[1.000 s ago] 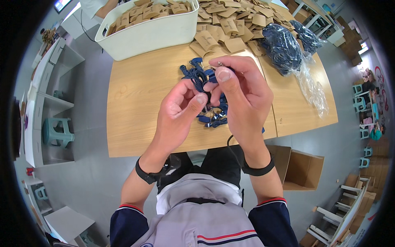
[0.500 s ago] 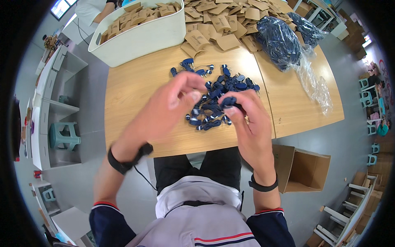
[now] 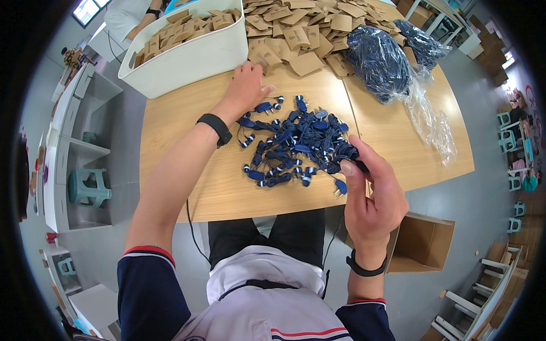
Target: The user is seen assembling small electronic components by inserting parts into paper tubes.
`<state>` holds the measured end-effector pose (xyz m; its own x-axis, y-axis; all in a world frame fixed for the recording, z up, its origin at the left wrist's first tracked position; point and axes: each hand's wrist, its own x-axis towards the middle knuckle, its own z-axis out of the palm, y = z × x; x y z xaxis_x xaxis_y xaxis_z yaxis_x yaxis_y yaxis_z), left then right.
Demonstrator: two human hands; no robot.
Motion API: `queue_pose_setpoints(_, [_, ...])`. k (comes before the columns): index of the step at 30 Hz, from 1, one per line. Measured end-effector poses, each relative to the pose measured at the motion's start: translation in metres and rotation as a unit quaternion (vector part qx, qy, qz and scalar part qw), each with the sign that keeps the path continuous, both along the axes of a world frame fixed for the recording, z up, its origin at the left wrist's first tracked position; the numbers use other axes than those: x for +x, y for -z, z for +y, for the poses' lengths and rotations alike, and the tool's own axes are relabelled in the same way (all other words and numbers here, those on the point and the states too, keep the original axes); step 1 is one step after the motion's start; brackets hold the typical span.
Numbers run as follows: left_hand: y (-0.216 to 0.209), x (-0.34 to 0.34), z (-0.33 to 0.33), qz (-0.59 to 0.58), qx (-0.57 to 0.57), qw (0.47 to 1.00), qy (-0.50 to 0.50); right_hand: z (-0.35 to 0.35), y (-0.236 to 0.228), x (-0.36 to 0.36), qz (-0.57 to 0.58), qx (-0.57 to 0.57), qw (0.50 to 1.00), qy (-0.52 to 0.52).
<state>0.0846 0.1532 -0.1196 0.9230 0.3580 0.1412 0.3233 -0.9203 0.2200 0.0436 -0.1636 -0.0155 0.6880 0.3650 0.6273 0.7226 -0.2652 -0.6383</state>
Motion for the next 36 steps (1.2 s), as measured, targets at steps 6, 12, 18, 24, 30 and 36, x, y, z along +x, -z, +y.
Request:
queue_pose_setpoints(6, [-0.007, -0.005, 0.011, 0.057, 0.224, 0.973, 0.002, 0.004, -0.012, 0.003, -0.071, 0.033, 0.997, 0.007])
queue_pose_setpoints(12, [-0.064, -0.062, -0.002, -0.208, -0.144, 0.967, -0.012, 0.017, -0.035, -0.006, -0.071, 0.109, 0.990, -0.049])
queue_pose_setpoints(18, [-0.088, -0.155, -0.119, -0.237, -0.410, 0.875, 0.098, 0.031, -0.060, -0.031, -0.102, 0.113, 0.988, -0.030])
queue_pose_setpoints(24, [-0.096, -0.172, -0.155, -0.261, -0.531, 0.802, 0.083, 0.022, -0.080, -0.060, -0.117, 0.010, 0.988, -0.098])
queue_pose_setpoints(30, [-0.097, -0.188, -0.144, -0.299, -0.518, 0.782, 0.174, 0.036, -0.079, -0.058, -0.079, 0.032, 0.969, -0.232])
queue_pose_setpoints(36, [-0.107, -0.207, -0.145, -0.275, -0.587, 0.735, 0.197, 0.049, -0.073, -0.054, -0.069, -0.037, 0.944, -0.319])
